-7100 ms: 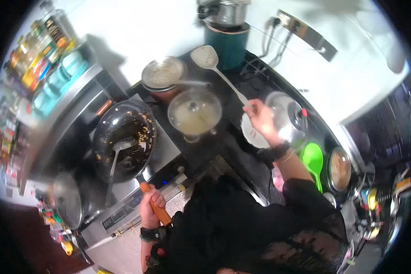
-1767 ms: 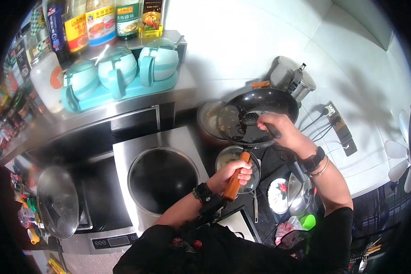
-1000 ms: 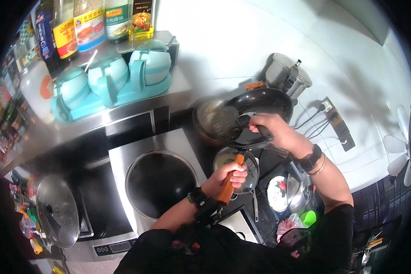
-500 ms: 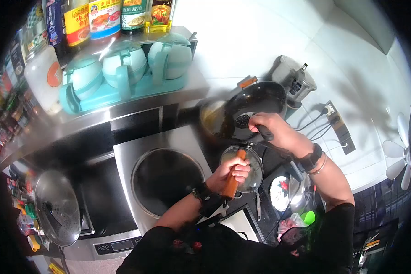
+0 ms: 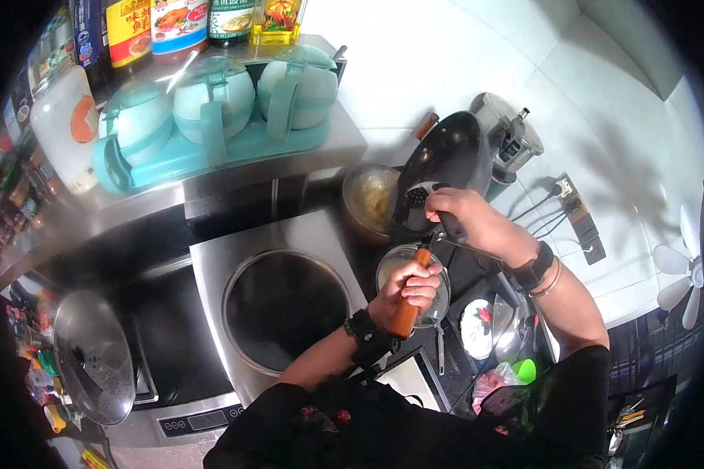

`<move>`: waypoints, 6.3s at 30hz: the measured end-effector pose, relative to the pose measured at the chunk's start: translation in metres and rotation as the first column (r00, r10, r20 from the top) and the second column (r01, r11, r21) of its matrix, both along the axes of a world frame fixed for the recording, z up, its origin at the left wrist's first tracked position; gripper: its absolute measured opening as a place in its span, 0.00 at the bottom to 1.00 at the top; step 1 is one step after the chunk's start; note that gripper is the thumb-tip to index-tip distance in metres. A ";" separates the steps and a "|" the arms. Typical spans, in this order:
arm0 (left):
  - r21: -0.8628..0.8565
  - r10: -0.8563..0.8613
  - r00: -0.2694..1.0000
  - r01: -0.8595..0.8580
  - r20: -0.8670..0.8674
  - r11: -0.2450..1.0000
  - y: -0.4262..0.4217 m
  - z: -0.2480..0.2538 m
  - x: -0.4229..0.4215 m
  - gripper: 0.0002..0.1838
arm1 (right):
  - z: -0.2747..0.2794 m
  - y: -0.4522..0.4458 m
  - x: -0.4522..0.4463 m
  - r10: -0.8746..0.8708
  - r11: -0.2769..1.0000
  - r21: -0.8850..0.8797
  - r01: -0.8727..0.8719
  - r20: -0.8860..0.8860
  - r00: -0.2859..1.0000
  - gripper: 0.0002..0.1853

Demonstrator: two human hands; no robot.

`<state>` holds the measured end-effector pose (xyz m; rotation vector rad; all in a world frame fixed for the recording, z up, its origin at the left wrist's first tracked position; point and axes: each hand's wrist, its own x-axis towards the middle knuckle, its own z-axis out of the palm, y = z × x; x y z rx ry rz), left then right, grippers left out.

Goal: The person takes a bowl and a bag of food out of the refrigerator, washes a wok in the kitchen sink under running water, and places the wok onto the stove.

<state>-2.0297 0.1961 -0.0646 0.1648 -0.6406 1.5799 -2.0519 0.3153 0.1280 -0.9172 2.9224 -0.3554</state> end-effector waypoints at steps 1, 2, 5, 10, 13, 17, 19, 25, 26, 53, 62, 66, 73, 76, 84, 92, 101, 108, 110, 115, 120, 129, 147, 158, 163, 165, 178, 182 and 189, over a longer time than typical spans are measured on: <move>0.001 0.001 1.000 -0.001 0.000 1.000 0.001 0.001 0.000 0.01 | -0.001 0.000 0.000 -0.010 1.000 -0.005 0.010 0.011 1.000 0.12; 0.017 0.001 1.000 -0.001 -0.007 1.000 0.001 0.003 0.001 0.01 | -0.001 0.000 0.001 -0.020 1.000 -0.011 0.020 0.021 1.000 0.12; 0.056 -0.003 1.000 0.005 -0.024 0.998 0.004 0.003 0.003 0.01 | 0.001 -0.003 0.003 -0.020 1.000 0.006 0.020 0.039 0.999 0.11; 0.068 0.008 0.999 -0.005 -0.036 0.998 0.007 0.002 0.008 0.02 | -0.001 0.000 0.006 0.018 1.000 0.019 -0.018 0.007 1.000 0.09; 0.073 0.001 1.000 0.000 -0.024 0.997 0.007 0.003 0.010 0.02 | 0.002 -0.001 0.010 0.011 1.000 0.022 -0.011 0.003 1.000 0.09; 0.061 0.001 0.999 0.001 -0.033 0.998 0.008 0.003 0.013 0.02 | 0.007 -0.002 0.015 0.008 1.000 0.026 -0.009 0.015 1.000 0.09; 0.047 -0.001 0.999 0.002 -0.035 0.999 0.008 0.002 0.014 0.02 | 0.006 0.001 0.016 0.010 1.000 0.018 -0.010 0.009 1.000 0.08; 0.067 0.001 0.999 0.002 -0.035 0.998 0.009 0.005 0.017 0.02 | 0.007 0.002 0.020 0.022 1.000 0.010 -0.022 -0.005 1.000 0.09; 0.063 -0.003 1.000 0.005 -0.027 0.998 0.009 0.006 0.017 0.02 | 0.007 0.003 0.020 0.025 1.000 0.017 -0.025 -0.004 1.000 0.09; 0.099 -0.005 1.000 0.003 0.027 0.995 0.009 0.018 0.022 0.02 | 0.011 0.001 0.027 0.049 0.998 0.038 -0.048 -0.032 0.998 0.09; 0.081 -0.004 1.000 0.002 0.021 0.997 0.010 0.018 0.023 0.02 | 0.012 0.002 0.029 0.055 0.999 0.003 -0.054 -0.059 0.997 0.11; 0.021 0.025 0.999 -0.025 -0.023 0.999 0.005 0.021 0.023 0.02 | 0.013 0.003 0.031 0.050 0.998 0.045 -0.048 -0.034 0.998 0.09; 0.081 0.004 0.999 0.000 -0.049 0.997 0.008 0.015 0.022 0.02 | 0.015 0.002 0.036 0.026 0.998 0.066 -0.024 -0.032 0.999 0.10; 0.052 0.019 0.996 -0.015 -0.082 0.999 0.007 0.016 0.022 0.02 | 0.016 0.002 0.037 0.006 0.998 0.060 -0.006 -0.013 1.000 0.11; 0.027 0.024 0.997 -0.022 -0.075 0.999 0.004 0.019 0.026 0.02 | 0.014 0.004 0.042 0.010 0.998 0.070 -0.008 -0.031 0.999 0.12; -0.010 0.035 0.991 -0.037 -0.126 0.999 0.002 0.018 0.024 0.02 | 0.011 0.007 0.044 0.023 0.998 0.051 -0.021 -0.035 0.999 0.13; -0.359 0.071 0.894 -0.249 -0.442 0.900 -0.019 0.036 0.025 0.03 | -0.006 0.026 0.045 -0.146 0.986 -0.104 0.128 -0.197 0.970 0.09; -0.475 0.047 0.775 -0.433 -0.631 0.766 -0.044 0.038 0.022 0.05 | -0.018 0.045 0.055 -0.293 0.945 -0.257 0.203 -0.383 0.876 0.08; -0.519 0.015 0.692 -0.556 -0.722 0.650 -0.049 0.038 0.024 0.05 | -0.021 0.051 0.063 -0.363 0.926 -0.217 0.311 -0.273 0.891 0.09; -0.521 -0.010 0.638 -0.619 -0.770 0.587 -0.062 0.038 0.023 0.06 | -0.042 0.057 0.072 -0.244 0.944 -0.255 0.207 -0.122 0.962 0.10; -0.532 -0.047 0.594 -0.679 -0.803 0.507 -0.072 0.032 0.024 0.06 | -0.055 0.053 0.083 -0.311 0.841 -0.399 0.365 0.196 0.930 0.08; -0.525 -0.088 0.553 -0.711 -0.828 0.468 -0.100 0.041 0.057 0.07 | -0.065 0.049 0.112 -0.301 0.462 -0.627 0.627 0.554 0.776 0.09; -0.545 -0.291 0.468 -0.627 -0.834 0.557 -0.095 0.127 0.255 0.08 | 0.009 0.090 0.382 -0.177 0.230 -0.850 0.475 0.443 0.879 0.12; -0.497 -0.461 0.232 -0.129 -0.856 0.858 -0.073 0.135 0.312 0.09 | 0.019 0.009 0.611 -0.807 0.003 -0.894 0.448 0.262 0.529 0.11; -0.594 -0.608 0.197 0.131 -0.769 0.793 -0.050 0.127 0.359 0.06 | 0.005 -0.035 0.694 -0.896 -0.194 -0.888 0.416 0.333 0.294 0.04; -0.637 -0.657 0.108 0.171 -0.746 0.752 -0.033 0.124 0.380 0.06 | -0.007 -0.043 0.731 -0.904 -0.175 -0.903 0.392 0.305 0.300 0.05; -0.736 -0.726 -0.161 0.279 -0.669 0.617 0.081 0.082 0.608 0.07 | -0.078 -0.077 1.031 -0.966 -0.255 -0.945 0.205 0.241 -0.092 0.05; -0.744 -0.735 -0.171 0.305 -0.656 0.594 0.111 0.074 0.676 0.07 | -0.093 -0.061 1.115 -0.915 -0.359 -0.881 0.309 0.267 -0.301 0.04; -0.790 -0.747 -0.259 0.243 -0.612 0.563 0.163 0.073 0.757 0.06 | -0.145 0.000 1.204 -0.823 -0.492 -0.826 0.274 0.339 -0.456 0.04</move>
